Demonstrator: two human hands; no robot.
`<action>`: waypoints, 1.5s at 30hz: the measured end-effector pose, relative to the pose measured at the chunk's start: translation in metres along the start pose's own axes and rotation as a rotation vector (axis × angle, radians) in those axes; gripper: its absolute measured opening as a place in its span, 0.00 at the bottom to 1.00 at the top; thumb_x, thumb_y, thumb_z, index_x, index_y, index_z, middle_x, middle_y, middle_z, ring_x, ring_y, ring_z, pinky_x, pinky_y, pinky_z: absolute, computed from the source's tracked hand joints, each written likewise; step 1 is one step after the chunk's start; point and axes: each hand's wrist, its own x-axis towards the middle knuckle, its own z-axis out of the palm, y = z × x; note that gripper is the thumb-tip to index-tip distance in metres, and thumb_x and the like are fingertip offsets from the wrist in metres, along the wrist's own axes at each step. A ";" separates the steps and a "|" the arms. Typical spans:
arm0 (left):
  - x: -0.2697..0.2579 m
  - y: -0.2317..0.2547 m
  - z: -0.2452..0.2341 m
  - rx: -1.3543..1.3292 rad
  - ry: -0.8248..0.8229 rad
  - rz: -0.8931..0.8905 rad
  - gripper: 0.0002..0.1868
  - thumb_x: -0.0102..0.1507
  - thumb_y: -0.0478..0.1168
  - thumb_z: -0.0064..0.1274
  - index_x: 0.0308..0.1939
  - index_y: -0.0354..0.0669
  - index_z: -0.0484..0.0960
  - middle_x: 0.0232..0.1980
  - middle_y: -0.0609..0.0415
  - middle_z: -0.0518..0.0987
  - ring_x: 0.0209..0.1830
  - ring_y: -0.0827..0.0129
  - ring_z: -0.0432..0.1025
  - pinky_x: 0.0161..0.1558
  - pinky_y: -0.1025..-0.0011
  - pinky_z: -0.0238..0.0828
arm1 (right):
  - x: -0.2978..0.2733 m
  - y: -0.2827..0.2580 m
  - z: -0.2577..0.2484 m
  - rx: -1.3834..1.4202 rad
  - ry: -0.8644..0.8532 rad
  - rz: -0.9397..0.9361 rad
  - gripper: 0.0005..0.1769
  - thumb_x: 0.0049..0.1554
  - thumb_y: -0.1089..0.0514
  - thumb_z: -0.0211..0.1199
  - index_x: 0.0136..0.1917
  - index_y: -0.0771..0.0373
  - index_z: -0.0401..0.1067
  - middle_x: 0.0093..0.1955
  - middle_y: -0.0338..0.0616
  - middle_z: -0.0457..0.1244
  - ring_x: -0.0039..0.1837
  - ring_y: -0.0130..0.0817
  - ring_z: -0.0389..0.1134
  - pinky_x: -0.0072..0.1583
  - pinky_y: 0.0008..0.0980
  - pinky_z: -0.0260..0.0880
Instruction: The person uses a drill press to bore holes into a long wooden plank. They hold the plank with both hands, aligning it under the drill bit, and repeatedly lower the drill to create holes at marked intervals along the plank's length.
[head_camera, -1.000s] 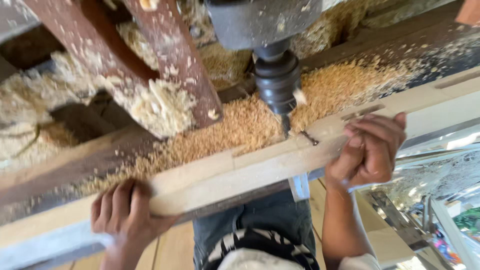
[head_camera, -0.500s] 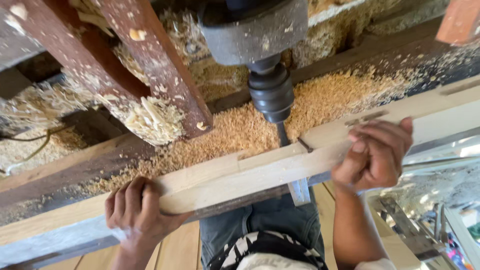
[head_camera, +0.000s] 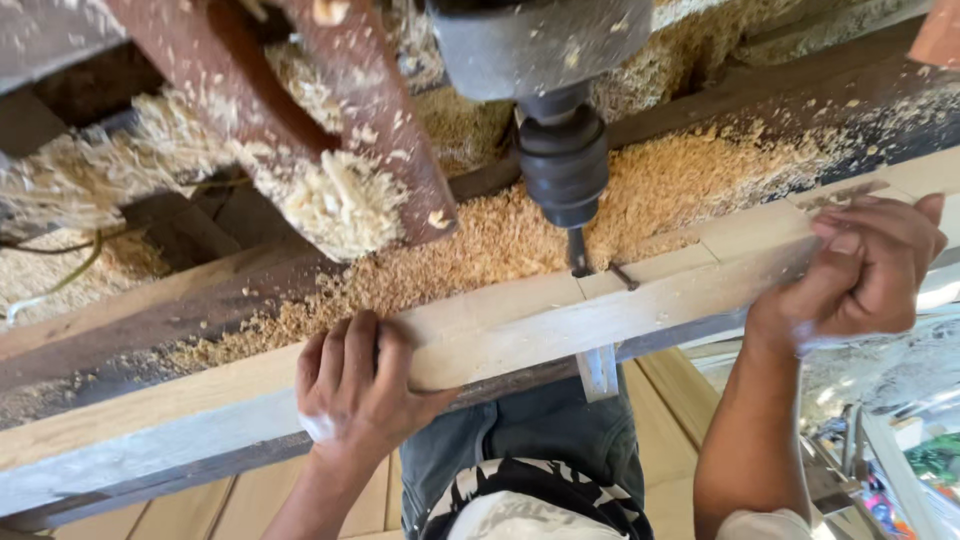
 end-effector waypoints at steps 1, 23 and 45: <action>0.001 -0.005 0.005 -0.003 0.020 0.011 0.32 0.58 0.68 0.52 0.39 0.40 0.80 0.45 0.44 0.82 0.44 0.55 0.79 0.49 0.57 0.73 | 0.001 -0.002 0.006 0.013 0.022 -0.010 0.11 0.66 0.61 0.57 0.41 0.64 0.74 0.45 0.49 0.68 0.53 0.40 0.68 0.78 0.50 0.57; -0.027 -0.054 -0.005 0.014 0.016 0.012 0.44 0.55 0.79 0.48 0.35 0.35 0.80 0.43 0.42 0.81 0.40 0.53 0.78 0.45 0.54 0.73 | -0.024 -0.049 0.043 0.072 0.083 -0.029 0.13 0.63 0.57 0.58 0.37 0.61 0.71 0.41 0.42 0.68 0.50 0.35 0.69 0.74 0.47 0.59; -0.026 0.013 0.007 0.001 0.000 -0.010 0.37 0.53 0.73 0.56 0.36 0.39 0.81 0.42 0.43 0.82 0.38 0.56 0.78 0.44 0.57 0.74 | -0.021 -0.015 -0.008 -0.053 -0.034 -0.012 0.08 0.64 0.62 0.59 0.41 0.63 0.68 0.45 0.44 0.66 0.54 0.39 0.65 0.78 0.49 0.50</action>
